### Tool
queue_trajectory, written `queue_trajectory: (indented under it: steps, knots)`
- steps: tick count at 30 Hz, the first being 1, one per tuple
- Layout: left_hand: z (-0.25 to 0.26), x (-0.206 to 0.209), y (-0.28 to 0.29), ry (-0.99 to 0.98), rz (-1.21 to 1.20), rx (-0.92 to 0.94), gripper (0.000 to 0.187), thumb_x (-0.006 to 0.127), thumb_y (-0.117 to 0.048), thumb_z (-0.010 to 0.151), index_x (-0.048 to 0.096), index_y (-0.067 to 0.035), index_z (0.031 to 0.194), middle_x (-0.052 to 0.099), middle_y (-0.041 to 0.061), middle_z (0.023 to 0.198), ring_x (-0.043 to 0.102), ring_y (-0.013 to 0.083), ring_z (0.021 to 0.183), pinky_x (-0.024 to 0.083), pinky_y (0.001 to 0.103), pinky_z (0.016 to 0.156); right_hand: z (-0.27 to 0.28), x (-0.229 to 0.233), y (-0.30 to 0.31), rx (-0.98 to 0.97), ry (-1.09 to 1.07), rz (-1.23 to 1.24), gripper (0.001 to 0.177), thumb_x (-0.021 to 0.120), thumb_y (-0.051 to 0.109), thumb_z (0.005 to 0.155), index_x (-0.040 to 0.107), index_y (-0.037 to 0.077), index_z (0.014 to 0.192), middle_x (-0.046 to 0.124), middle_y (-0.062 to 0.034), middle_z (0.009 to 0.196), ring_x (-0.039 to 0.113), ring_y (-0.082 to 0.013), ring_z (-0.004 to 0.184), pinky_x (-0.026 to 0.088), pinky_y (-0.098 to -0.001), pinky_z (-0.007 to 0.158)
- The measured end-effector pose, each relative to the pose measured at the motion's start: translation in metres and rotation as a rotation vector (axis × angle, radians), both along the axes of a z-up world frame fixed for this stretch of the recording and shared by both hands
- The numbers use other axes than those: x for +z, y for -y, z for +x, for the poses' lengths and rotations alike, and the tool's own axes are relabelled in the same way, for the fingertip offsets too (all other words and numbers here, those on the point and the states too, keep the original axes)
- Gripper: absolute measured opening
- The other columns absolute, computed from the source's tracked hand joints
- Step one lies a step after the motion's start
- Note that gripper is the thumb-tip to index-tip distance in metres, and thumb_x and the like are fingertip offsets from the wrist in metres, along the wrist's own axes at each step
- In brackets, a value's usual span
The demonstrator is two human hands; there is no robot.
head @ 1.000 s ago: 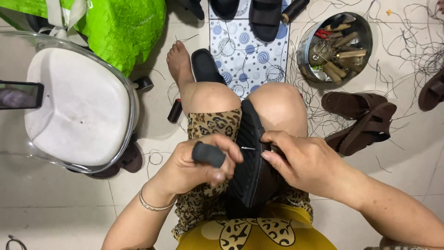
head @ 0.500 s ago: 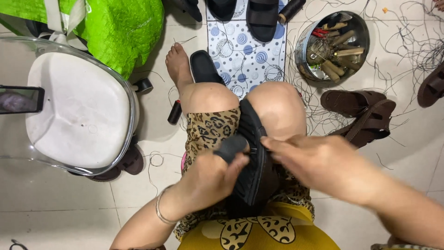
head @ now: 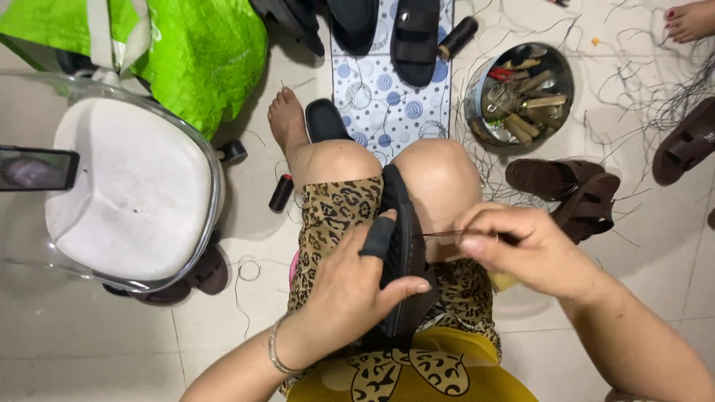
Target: Hand-sewing the upper strap of a black sandal to its sole using a needle and thick thread.
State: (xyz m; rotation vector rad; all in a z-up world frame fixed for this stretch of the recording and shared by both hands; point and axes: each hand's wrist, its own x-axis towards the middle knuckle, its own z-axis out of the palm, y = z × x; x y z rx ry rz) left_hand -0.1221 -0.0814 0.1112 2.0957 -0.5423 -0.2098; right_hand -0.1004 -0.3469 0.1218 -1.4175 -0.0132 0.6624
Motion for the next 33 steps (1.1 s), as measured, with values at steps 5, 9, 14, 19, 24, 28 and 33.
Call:
queue_trajectory:
  steps: [5,9,14,19,24,28,33]
  knots:
    - [-0.025,-0.014,0.014,-0.086,0.292,0.006,0.085,0.068,-0.068,0.084,0.066,0.017,0.092,0.063,0.02,0.06,0.061,0.0305,0.046,0.05,0.039,0.036,-0.008,0.034,0.024,0.64,0.242,-0.948,0.028,0.075,0.045,0.08,0.081,0.026,0.101,0.089,0.0109,0.086,0.082,-0.0131,0.055,0.063,-0.0291,0.052]
    - [-0.037,-0.034,0.026,0.099,0.342,0.084,0.07,0.075,-0.067,0.082,0.06,-0.002,0.062,0.059,0.015,0.055,0.056,0.0301,0.042,0.046,0.04,0.038,-0.02,0.023,0.042,0.103,0.402,-0.385,0.031,0.075,0.01,0.078,0.077,0.006,0.109,0.076,0.0007,0.069,0.066,-0.0063,0.056,0.057,-0.018,0.053]
    - [-0.034,-0.035,0.032,-0.144,0.369,0.093,0.054,0.071,-0.049,0.087,0.063,0.001,0.069,0.06,0.026,0.056,0.068,0.0479,0.061,0.053,0.053,0.054,-0.034,-0.032,-0.007,0.003,0.593,-0.413,0.008,0.081,0.015,0.085,0.08,0.007,0.082,0.073,-0.0113,0.086,0.073,-0.0289,0.087,0.056,-0.0431,0.082]
    - [-0.045,-0.043,0.038,0.119,0.285,0.275,0.05,0.076,-0.044,0.079,0.059,-0.002,0.057,0.055,0.021,0.045,0.064,0.0431,0.048,0.049,0.048,0.043,-0.023,-0.024,-0.022,-0.154,0.499,-0.113,0.012,0.072,0.01,0.093,0.074,0.002,0.085,0.07,-0.0087,0.095,0.06,-0.0145,0.075,0.05,-0.0269,0.068]
    - [-0.044,-0.065,0.047,0.546,0.257,0.463,0.049,0.083,-0.042,0.072,0.052,-0.011,0.05,0.047,0.012,0.041,0.057,0.0318,0.038,0.046,0.038,0.038,-0.025,0.004,-0.035,-0.188,0.858,-0.375,0.006,0.084,0.012,0.087,0.081,0.008,0.09,0.071,-0.0086,0.083,0.07,-0.0187,0.078,0.055,-0.0305,0.075]
    - [-0.05,-0.083,0.055,0.779,0.157,0.545,0.07,0.074,-0.026,0.076,0.061,0.012,0.133,0.063,0.012,0.062,0.062,0.0235,0.049,0.052,0.034,0.046,-0.03,-0.001,-0.043,-0.157,0.487,0.101,0.005,0.074,0.004,0.091,0.074,0.0,0.094,0.075,-0.0184,0.099,0.059,-0.0097,0.058,0.045,-0.0182,0.041]
    - [-0.069,-0.094,0.042,0.673,0.159,0.544,0.074,0.072,-0.024,0.081,0.053,0.014,0.141,0.065,0.013,0.061,0.064,0.0224,0.05,0.054,0.031,0.046,-0.045,-0.013,-0.035,-0.132,0.451,-0.165,0.025,0.081,0.011,0.085,0.073,-0.002,0.105,0.076,-0.0163,0.086,0.068,-0.0138,0.062,0.054,-0.024,0.05]
